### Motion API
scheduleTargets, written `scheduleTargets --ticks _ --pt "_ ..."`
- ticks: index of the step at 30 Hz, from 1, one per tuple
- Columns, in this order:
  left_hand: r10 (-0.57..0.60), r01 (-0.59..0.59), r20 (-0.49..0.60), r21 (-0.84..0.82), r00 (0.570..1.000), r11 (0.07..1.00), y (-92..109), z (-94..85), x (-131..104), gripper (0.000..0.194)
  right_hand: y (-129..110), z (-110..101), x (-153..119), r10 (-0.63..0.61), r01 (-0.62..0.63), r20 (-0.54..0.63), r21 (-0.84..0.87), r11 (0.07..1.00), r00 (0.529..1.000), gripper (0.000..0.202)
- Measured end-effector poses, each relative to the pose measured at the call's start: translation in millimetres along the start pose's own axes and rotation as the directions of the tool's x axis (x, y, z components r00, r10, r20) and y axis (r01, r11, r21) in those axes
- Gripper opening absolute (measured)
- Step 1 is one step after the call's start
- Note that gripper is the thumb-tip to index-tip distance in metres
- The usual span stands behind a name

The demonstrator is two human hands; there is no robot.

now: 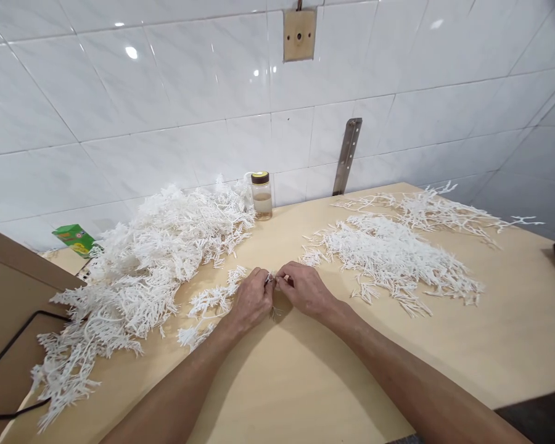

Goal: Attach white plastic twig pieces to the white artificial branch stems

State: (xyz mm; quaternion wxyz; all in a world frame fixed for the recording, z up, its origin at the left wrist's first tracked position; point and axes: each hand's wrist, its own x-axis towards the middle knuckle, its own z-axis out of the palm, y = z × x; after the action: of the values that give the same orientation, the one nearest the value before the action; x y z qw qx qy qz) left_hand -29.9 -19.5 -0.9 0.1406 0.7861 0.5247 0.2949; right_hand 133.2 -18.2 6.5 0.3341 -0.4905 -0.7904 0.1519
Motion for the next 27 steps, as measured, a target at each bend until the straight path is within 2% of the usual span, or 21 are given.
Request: scheduleTargets --ticks 3,6,7,10,13,15,18,20,27 --pt "-0.028 0.028 0.051 0.002 0.998 1.0 1 -0.2 -1 0.018 1 5 1 -0.002 0.005 0.022 -0.146 0.989 1.0 0.017" --pt "-0.044 0.046 0.067 -0.04 0.997 0.998 2 1.3 -2 0.019 12 5 4 0.137 -0.146 -0.053 -0.243 0.959 0.989 0.017" --pt "-0.051 0.054 0.058 -0.065 0.997 0.996 2 2.0 -2 0.02 18 3 6 0.19 -0.208 -0.096 -0.244 0.947 0.977 0.016" --pt "-0.081 0.08 0.0 -0.164 0.997 0.983 2 3.9 -1 0.023 36 -8 8 0.251 -0.29 -0.206 -0.191 0.938 0.946 0.012" --pt "-0.084 0.072 -0.045 -0.225 0.995 0.972 1 4.9 0 0.021 40 -20 8 0.249 -0.294 -0.294 -0.117 0.949 0.923 0.014" --pt "-0.064 0.05 -0.06 -0.213 0.996 0.976 0 5.4 0 0.018 33 -24 8 0.284 -0.288 -0.209 0.008 0.957 0.936 0.017" --pt "-0.037 0.025 -0.067 -0.17 0.997 0.985 -2 6.7 -1 0.018 16 -24 6 0.298 -0.312 0.094 0.225 0.923 0.95 0.027" --pt "-0.033 0.024 -0.059 -0.153 0.998 0.988 -3 7.6 -2 0.017 7 -20 5 0.262 -0.312 0.205 0.276 0.909 0.943 0.029" --pt "-0.075 0.068 -0.049 -0.127 0.996 0.99 -2 8.7 -1 0.02 2 -13 4 0.199 -0.223 0.162 0.146 0.964 0.966 0.023"
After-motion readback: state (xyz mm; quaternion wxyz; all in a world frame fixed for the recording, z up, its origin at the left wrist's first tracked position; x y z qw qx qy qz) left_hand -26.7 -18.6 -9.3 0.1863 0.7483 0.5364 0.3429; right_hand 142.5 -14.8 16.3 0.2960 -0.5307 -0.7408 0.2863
